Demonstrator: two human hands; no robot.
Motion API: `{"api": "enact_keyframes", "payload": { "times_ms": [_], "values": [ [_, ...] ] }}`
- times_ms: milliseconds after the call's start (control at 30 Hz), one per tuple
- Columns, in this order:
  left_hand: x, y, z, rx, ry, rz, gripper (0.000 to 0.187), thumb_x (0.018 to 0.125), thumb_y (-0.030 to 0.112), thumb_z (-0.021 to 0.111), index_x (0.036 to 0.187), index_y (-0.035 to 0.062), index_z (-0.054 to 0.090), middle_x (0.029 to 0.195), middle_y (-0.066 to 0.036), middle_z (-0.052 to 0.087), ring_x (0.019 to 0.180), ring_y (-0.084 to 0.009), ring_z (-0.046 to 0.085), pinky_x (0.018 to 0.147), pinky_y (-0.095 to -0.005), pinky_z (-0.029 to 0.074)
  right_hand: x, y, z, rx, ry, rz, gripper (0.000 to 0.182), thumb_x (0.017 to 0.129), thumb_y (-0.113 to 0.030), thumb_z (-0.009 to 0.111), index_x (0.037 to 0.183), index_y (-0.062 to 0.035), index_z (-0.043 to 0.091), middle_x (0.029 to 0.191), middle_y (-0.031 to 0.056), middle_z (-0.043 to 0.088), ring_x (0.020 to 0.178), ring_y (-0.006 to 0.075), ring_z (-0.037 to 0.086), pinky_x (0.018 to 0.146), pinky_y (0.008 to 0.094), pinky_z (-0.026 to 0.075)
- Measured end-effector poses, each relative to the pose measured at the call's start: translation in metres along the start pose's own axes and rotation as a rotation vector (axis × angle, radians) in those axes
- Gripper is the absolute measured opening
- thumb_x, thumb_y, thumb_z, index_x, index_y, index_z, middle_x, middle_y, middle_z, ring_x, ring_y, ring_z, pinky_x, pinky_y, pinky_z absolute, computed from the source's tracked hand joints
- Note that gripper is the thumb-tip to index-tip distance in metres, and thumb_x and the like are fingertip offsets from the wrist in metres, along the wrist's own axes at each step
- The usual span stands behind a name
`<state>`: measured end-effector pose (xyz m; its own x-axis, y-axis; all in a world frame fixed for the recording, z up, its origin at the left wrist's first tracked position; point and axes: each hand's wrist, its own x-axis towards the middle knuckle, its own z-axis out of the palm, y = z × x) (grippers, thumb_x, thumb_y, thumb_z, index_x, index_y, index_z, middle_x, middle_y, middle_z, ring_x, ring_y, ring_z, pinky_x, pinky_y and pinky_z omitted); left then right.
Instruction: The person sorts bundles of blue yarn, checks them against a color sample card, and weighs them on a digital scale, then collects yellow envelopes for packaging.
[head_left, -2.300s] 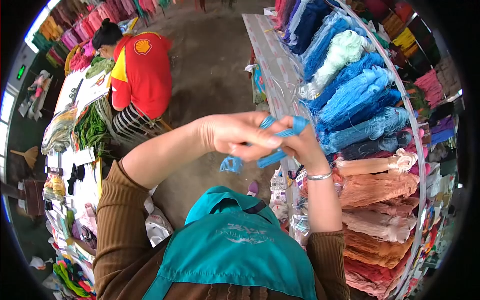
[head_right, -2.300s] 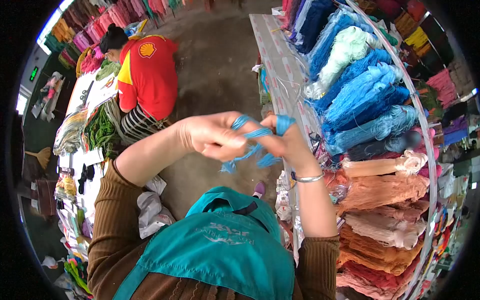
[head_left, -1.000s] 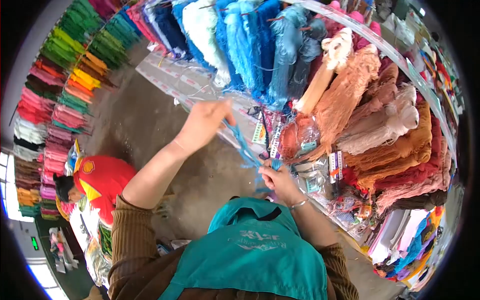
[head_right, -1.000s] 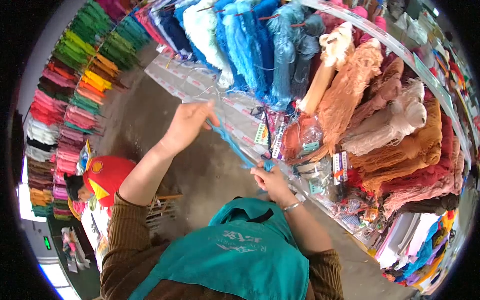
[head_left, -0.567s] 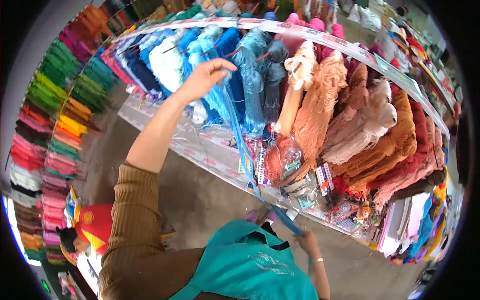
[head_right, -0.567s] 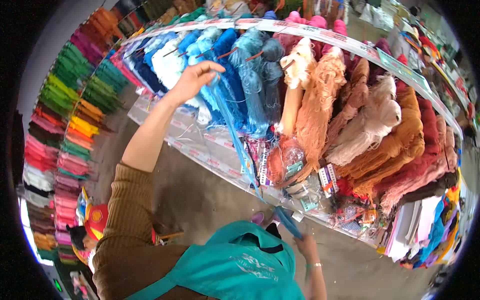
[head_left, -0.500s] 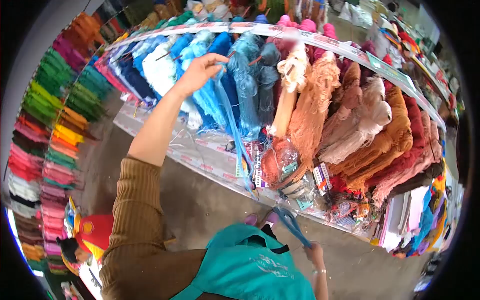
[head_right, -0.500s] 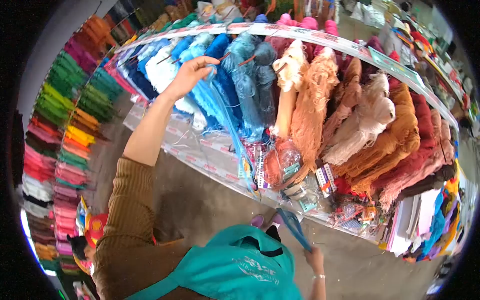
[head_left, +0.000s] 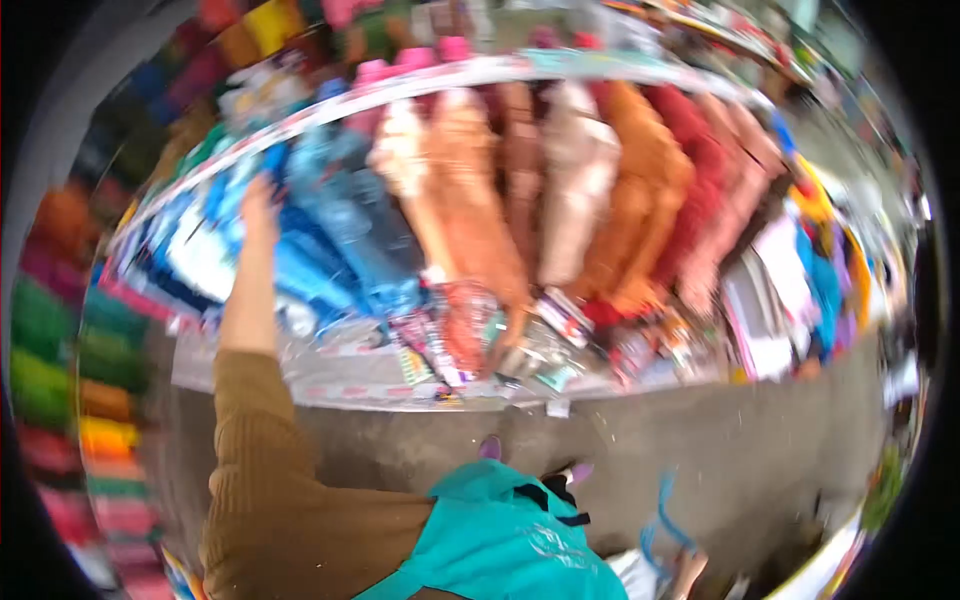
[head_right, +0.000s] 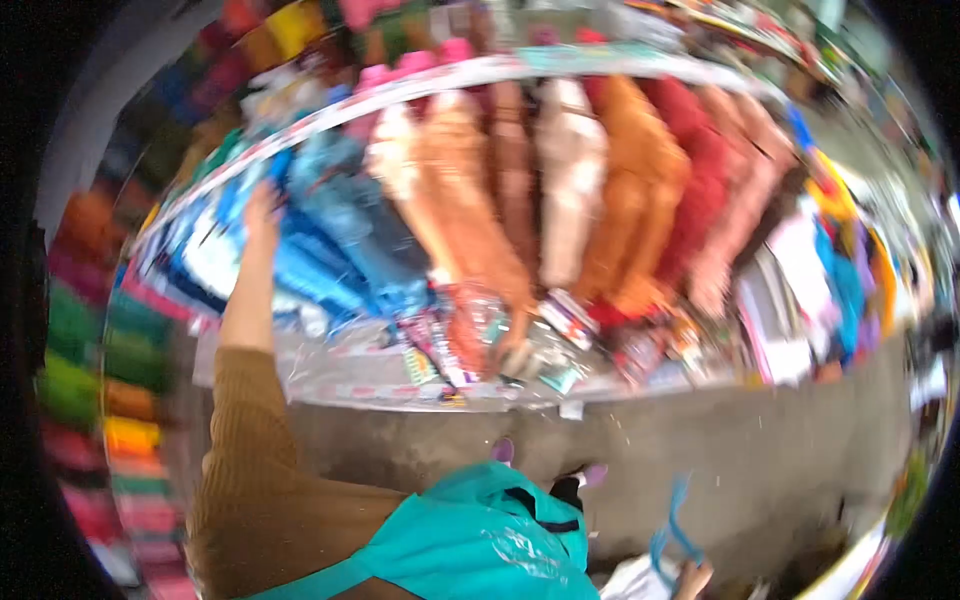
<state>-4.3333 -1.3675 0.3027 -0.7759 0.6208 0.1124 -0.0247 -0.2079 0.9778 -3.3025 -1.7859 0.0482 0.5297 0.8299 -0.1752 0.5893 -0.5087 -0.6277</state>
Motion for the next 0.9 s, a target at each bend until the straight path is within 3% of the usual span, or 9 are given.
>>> {"api": "enact_keyframes", "payload": {
  "times_ms": [67,100,200,300,367,500,633,800,900],
  "values": [
    [0.028,-0.043,-0.027,1.435,0.185,0.601,0.028,0.091,0.016,0.047,0.106,0.0068,0.069,0.104,-0.015,0.068,0.096,-0.0228,0.063,0.090,-0.0345,0.048,-0.006,-0.079,-0.043,-0.069,0.112,-0.015,0.020,0.080,-0.016,0.056,0.068,-0.0007,0.054,0.052,0.0066,0.048,0.050,0.0131,0.044,0.046,0.0351,0.036],
    [-0.014,-0.059,-0.018,0.716,0.218,0.572,0.030,0.092,0.013,0.045,0.109,0.0021,0.067,0.113,-0.014,0.067,0.101,-0.0232,0.062,0.092,-0.0348,0.048,-0.001,-0.096,-0.067,-0.043,0.136,-0.063,0.020,0.081,-0.015,0.056,0.068,0.0003,0.052,0.055,0.0076,0.049,0.053,0.0132,0.044,0.049,0.0349,0.037],
    [-0.118,-0.111,0.042,0.104,0.193,0.341,0.036,0.094,0.019,0.046,0.115,-0.0055,0.061,0.118,-0.021,0.063,0.110,-0.0276,0.059,0.101,-0.0391,0.045,0.025,-0.085,-0.126,-0.056,0.246,0.073,0.016,0.082,-0.014,0.063,0.075,0.0010,0.059,0.060,0.0071,0.050,0.061,0.0101,0.044,0.055,0.0320,0.040],
    [-0.277,-0.174,0.129,0.367,-0.163,0.309,0.024,0.094,0.020,0.052,0.102,-0.0002,0.061,0.084,-0.005,0.056,0.071,-0.0160,0.049,0.065,-0.0300,0.044,0.042,-0.116,-0.198,0.022,0.351,0.023,0.017,0.084,-0.013,0.064,0.082,0.0025,0.059,0.062,0.0061,0.050,0.062,0.0093,0.045,0.055,0.0301,0.041],
    [-0.442,-0.171,0.237,0.138,-0.334,0.044,0.020,0.095,0.019,0.050,0.097,0.0041,0.064,0.083,-0.003,0.057,0.073,-0.0136,0.053,0.064,-0.0285,0.043,0.046,-0.124,-0.248,0.029,0.372,0.027,0.015,0.084,-0.012,0.063,0.082,0.0027,0.059,0.062,0.0053,0.049,0.061,0.0089,0.043,0.055,0.0288,0.040],
    [-0.663,-0.166,0.385,0.220,-1.192,-0.146,0.023,0.097,0.015,0.050,0.103,-0.0004,0.066,0.092,-0.004,0.065,0.076,-0.0107,0.057,0.069,-0.0250,0.046,0.064,-0.107,-0.330,0.160,0.342,0.012,0.013,0.085,-0.008,0.063,0.083,0.0040,0.058,0.062,0.0030,0.046,0.061,0.0077,0.041,0.054,0.0271,0.037],
    [-0.860,-0.065,0.532,-0.036,-1.851,0.008,0.038,0.091,0.006,0.059,0.128,0.0008,0.055,0.128,-0.010,0.059,0.119,-0.0191,0.056,0.100,-0.0321,0.043,0.103,-0.085,-0.384,0.104,0.271,-0.032,0.013,0.084,-0.007,0.063,0.082,0.0043,0.058,0.060,0.0058,0.044,0.059,0.0087,0.040,0.053,0.0288,0.037],
    [-1.045,0.007,0.671,-0.413,-2.192,0.478,0.072,0.081,0.012,0.071,0.143,0.0041,0.038,0.133,-0.015,0.055,0.125,-0.0255,0.051,0.104,-0.0365,0.041,0.188,-0.048,-0.421,-0.045,0.167,-0.144,0.014,0.081,-0.013,0.064,0.081,0.0000,0.061,0.064,0.0180,0.057,0.056,0.0351,0.053,0.055,0.0410,0.044],
    [-1.128,0.000,0.745,-0.307,-2.564,0.151,0.078,0.080,0.006,0.070,0.148,0.0065,0.031,0.133,-0.013,0.054,0.123,-0.0196,0.052,0.105,-0.0343,0.040,0.246,-0.011,-0.444,-0.130,0.267,-0.218,0.015,0.076,-0.015,0.065,0.087,-0.0060,0.065,0.068,0.0174,0.061,0.067,0.0375,0.062,0.062,0.0453,0.050]
  ]
}}
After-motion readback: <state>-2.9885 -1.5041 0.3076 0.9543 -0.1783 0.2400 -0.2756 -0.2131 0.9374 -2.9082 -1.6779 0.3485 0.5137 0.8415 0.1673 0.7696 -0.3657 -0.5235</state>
